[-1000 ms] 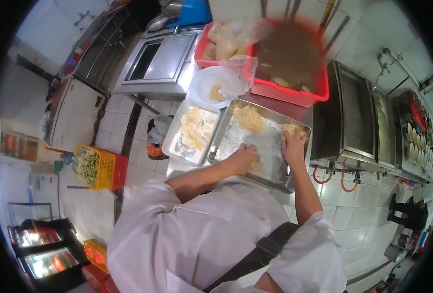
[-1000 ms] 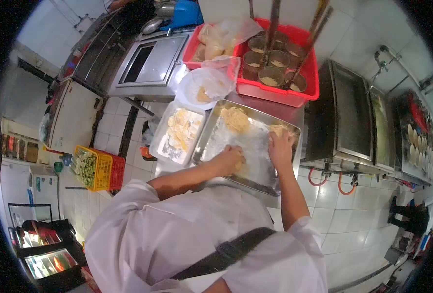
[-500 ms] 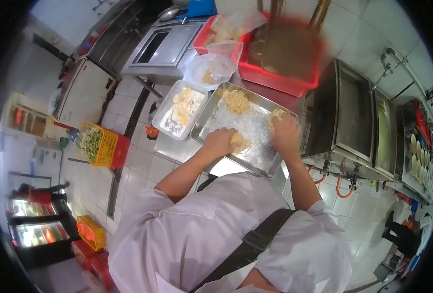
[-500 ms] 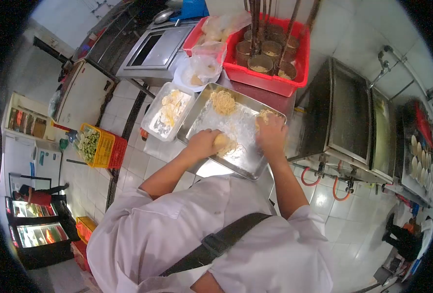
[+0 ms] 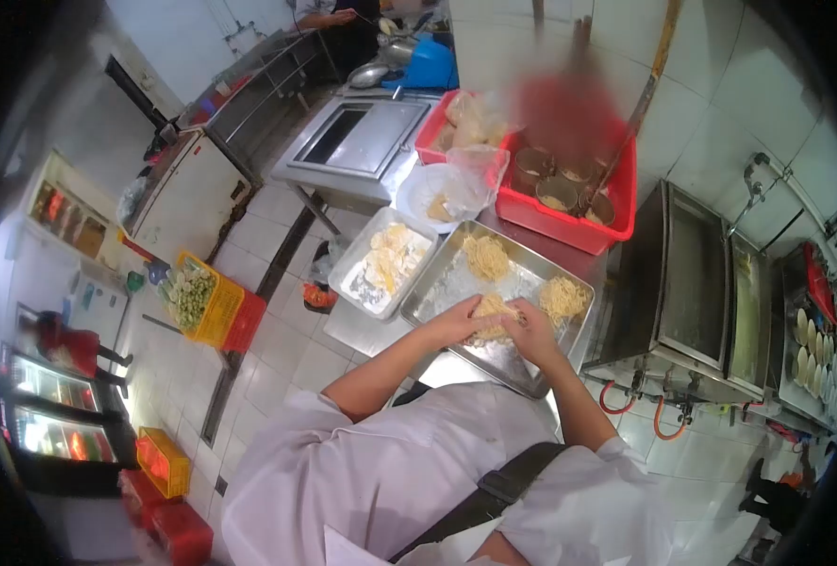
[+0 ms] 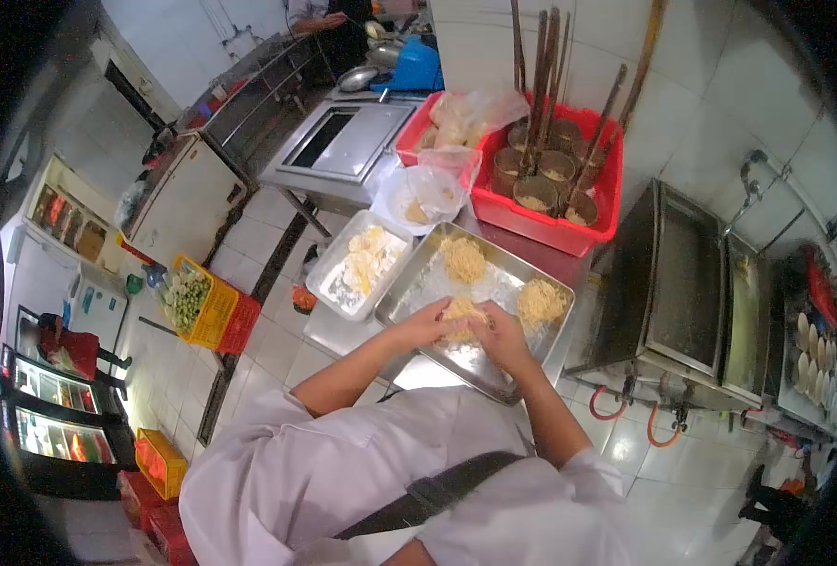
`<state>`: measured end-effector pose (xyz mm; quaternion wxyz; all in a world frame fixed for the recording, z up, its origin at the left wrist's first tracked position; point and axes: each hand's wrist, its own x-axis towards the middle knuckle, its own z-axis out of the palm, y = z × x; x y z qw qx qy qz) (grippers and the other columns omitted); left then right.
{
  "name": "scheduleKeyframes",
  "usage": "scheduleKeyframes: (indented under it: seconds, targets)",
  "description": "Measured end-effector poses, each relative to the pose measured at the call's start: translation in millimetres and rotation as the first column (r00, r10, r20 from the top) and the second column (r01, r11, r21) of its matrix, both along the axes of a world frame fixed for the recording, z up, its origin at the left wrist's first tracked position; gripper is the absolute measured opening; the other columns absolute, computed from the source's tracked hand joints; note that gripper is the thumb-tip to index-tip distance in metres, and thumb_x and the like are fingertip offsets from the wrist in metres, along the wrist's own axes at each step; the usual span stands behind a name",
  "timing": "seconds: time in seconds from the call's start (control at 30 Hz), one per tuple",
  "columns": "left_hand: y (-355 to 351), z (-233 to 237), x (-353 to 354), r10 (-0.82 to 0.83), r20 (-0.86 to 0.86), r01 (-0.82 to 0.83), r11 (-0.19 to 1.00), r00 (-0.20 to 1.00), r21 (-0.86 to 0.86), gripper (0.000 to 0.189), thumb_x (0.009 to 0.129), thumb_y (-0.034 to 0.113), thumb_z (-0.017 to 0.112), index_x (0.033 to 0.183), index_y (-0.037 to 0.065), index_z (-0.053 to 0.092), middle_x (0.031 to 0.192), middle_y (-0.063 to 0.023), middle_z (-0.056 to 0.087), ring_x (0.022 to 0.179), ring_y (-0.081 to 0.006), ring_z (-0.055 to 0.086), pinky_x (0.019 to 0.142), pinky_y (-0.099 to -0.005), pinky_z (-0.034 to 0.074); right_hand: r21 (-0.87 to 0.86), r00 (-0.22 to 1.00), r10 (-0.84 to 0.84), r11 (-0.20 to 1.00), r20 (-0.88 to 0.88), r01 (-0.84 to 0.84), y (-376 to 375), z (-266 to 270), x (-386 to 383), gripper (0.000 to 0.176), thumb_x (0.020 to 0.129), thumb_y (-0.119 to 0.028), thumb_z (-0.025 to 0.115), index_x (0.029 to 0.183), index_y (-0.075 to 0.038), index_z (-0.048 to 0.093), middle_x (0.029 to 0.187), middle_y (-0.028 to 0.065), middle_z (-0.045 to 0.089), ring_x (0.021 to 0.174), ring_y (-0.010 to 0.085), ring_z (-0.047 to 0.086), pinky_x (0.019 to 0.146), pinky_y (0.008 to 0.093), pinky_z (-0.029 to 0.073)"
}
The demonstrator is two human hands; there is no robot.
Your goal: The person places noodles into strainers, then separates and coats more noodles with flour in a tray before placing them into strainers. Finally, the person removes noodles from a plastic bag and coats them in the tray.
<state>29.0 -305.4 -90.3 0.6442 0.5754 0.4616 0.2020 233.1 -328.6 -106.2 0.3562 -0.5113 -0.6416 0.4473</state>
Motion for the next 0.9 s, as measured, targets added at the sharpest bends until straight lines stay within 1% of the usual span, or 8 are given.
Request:
scheduleKeyframes:
  seconds: [0.1, 0.27, 0.4, 0.5, 0.6, 0.7, 0.83, 0.9]
  targets:
    - [9.1, 16.4, -9.3, -0.083, -0.037, 0.084, 0.996, 0.996, 0.039, 0.049, 0.092, 0.037, 0.069, 0.122, 0.002, 0.053, 0.11, -0.0037, 0.061, 0.089, -0.0107, 0.058, 0.066, -0.0254, 0.049, 0.351, 0.996, -0.072, 0.935, 0.046, 0.052, -0.2, -19.2, 5.2, 0.03, 0.093, -0.024, 0.066, 0.114, -0.003, 0.062, 0.1, 0.0131, 0.066, 0.096, 0.0245, 0.065, 0.082, 0.0329, 0.051]
    - [24.7, -11.6, -16.2, -0.059, 0.24, 0.046, 0.997, 0.969, 0.058, 0.036, 0.09, 0.024, 0.071, 0.118, 0.006, 0.058, 0.104, -0.0028, 0.063, 0.086, -0.0097, 0.058, 0.069, -0.0251, 0.049, -0.57, 0.643, -0.479, 0.818, -0.597, 0.08, -11.6, 2.1, -25.7, 0.033, 0.099, -0.03, 0.058, 0.123, -0.009, 0.052, 0.108, 0.0051, 0.061, 0.104, 0.0213, 0.061, 0.086, 0.0415, 0.05]
    - [25.4, 6.4, -22.1, -0.152, 0.13, 0.122, 0.969, 0.98, 0.214, 0.021, 0.093, 0.02, 0.067, 0.108, 0.006, 0.063, 0.093, -0.0017, 0.064, 0.079, -0.0076, 0.056, 0.068, -0.0247, 0.048, -0.606, 0.503, -0.529, 0.795, -0.683, 0.015, -29.7, 23.4, -47.6, 0.038, 0.097, -0.029, 0.061, 0.126, -0.009, 0.047, 0.114, 0.0044, 0.06, 0.104, 0.0224, 0.06, 0.084, 0.0455, 0.051]
    - [26.9, 24.4, -22.4, -0.074, 0.032, 0.051, 0.884, 0.997, 0.465, 0.018, 0.096, 0.02, 0.064, 0.101, 0.003, 0.066, 0.084, -0.0013, 0.064, 0.075, -0.0073, 0.054, 0.067, -0.0258, 0.047, -0.601, 0.708, -0.455, 0.798, -0.54, 0.054, -25.8, 7.0, -44.1, 0.04, 0.093, -0.022, 0.064, 0.127, -0.011, 0.047, 0.117, 0.0048, 0.06, 0.106, 0.0227, 0.06, 0.086, 0.0416, 0.052]
    - [42.9, 12.7, -24.5, -0.085, -0.053, 0.099, 0.917, 0.995, 0.387, 0.019, 0.096, 0.021, 0.062, 0.096, 0.002, 0.068, 0.078, -0.0018, 0.064, 0.072, -0.0081, 0.053, 0.067, -0.0268, 0.046, -0.003, 0.863, -0.386, 0.913, -0.326, 0.407, -18.5, -29.5, -44.9, 0.05, 0.088, -0.012, 0.069, 0.133, -0.011, 0.048, 0.112, 0.0032, 0.061, 0.099, 0.0154, 0.059, 0.082, 0.0297, 0.051]
    - [63.9, -13.8, -18.4, -0.041, 0.018, 0.033, 0.948, 0.999, 0.317, 0.024, 0.096, 0.026, 0.063, 0.101, 0.003, 0.067, 0.082, -0.0109, 0.067, 0.077, -0.013, 0.062, 0.073, -0.0314, 0.051, -0.11, 0.875, -0.13, 0.99, -0.467, 0.089, -28.4, 13.2, -67.4, 0.046, 0.09, -0.012, 0.069, 0.132, -0.008, 0.05, 0.105, 0.0015, 0.062, 0.092, 0.0121, 0.059, 0.08, 0.0272, 0.05]
    - [67.3, -36.5, -14.1, -0.129, 0.026, 0.092, 0.82, 0.991, 0.564, 0.028, 0.095, 0.021, 0.066, 0.117, 0.004, 0.062, 0.093, -0.0071, 0.067, 0.084, -0.0119, 0.061, 0.073, -0.0281, 0.05, -0.01, 0.943, -0.318, 0.947, 0.1, 0.321, -21.0, 0.8, -62.2, 0.023, 0.095, -0.013, 0.063, 0.115, -0.007, 0.054, 0.094, -0.0006, 0.061, 0.084, 0.0094, 0.058, 0.072, 0.0249, 0.049]
    - [64.4, -4.3, -30.1, -0.499, 0.016, 0.498, 0.867, 0.867, 0.028, 0.039, 0.091, 0.019, 0.07, 0.125, 0.005, 0.058, 0.099, -0.0083, 0.067, 0.092, -0.0142, 0.064, 0.078, -0.029, 0.05, 0.2, 0.916, -0.395, 0.894, -0.07, 0.401, -15.6, -9.6, -57.8, 0.015, 0.096, -0.015, 0.062, 0.106, -0.007, 0.055, 0.09, -0.0011, 0.06, 0.08, 0.0073, 0.055, 0.068, 0.0233, 0.047]
